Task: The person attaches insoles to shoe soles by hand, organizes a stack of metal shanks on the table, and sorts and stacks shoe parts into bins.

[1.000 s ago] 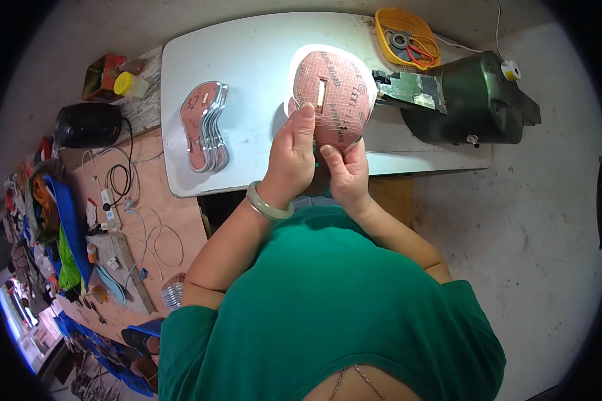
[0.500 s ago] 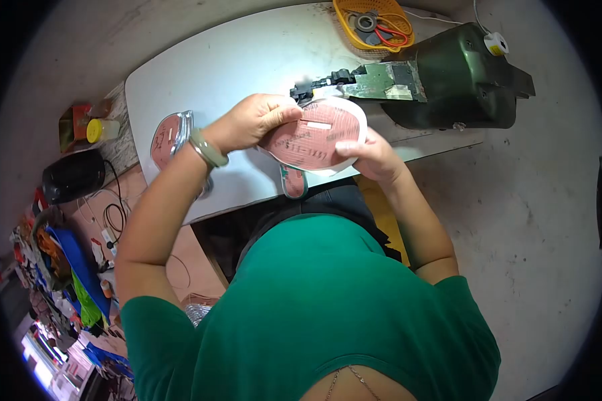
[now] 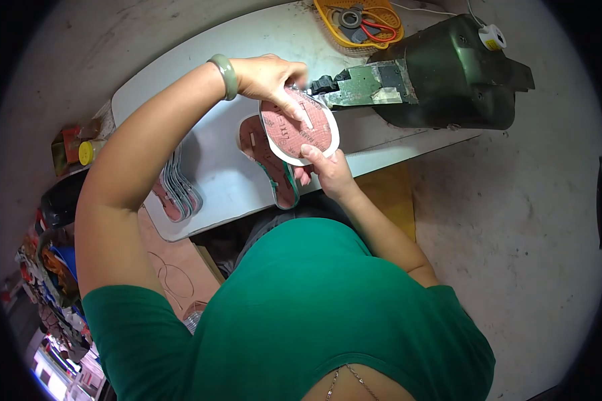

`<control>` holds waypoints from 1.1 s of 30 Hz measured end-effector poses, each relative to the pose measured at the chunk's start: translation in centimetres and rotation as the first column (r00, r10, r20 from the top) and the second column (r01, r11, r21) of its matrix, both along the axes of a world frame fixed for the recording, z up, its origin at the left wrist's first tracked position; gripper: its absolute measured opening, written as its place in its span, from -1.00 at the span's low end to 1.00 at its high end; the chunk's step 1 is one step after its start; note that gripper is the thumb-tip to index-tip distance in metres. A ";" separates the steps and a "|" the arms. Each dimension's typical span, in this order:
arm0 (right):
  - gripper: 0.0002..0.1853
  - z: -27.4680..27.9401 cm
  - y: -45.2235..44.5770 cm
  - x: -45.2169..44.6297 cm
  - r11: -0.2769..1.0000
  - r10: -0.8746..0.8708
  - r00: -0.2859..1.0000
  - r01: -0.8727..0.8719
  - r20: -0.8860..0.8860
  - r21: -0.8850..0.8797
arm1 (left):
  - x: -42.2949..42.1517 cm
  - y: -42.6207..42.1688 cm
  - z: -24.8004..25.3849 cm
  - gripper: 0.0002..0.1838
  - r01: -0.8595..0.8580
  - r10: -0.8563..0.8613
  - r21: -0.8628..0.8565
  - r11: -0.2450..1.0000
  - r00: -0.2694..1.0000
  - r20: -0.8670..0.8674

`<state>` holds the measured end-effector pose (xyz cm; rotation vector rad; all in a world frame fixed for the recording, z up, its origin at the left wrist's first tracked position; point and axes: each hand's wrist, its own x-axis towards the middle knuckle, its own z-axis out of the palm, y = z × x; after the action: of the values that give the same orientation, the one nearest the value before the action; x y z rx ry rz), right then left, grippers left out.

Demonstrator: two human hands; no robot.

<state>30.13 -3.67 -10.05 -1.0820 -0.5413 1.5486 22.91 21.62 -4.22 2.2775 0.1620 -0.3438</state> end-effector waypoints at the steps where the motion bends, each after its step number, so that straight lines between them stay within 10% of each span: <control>1: -0.72 0.0 0.1 -0.2 0.999 -0.040 0.999 0.039 0.008 0.003 | 0.4 0.0 -0.1 -0.23 0.004 -0.008 -0.046 0.999 0.996 -0.084; 22: -0.62 1.8 4.2 0.6 0.987 -0.112 0.993 0.114 0.023 -0.110 | -1.5 2.3 -0.5 -0.51 -0.173 0.054 -0.523 0.835 0.970 -0.235; 33: -0.67 2.7 4.7 2.4 0.976 -0.137 0.970 0.167 0.200 -0.143 | -4.7 -4.0 3.5 -0.55 -0.618 0.475 -0.484 0.620 0.786 -0.395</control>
<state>32.52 1.08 -7.33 -1.3712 -0.4565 1.3802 18.24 17.58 -0.75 1.4497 0.7593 -0.2726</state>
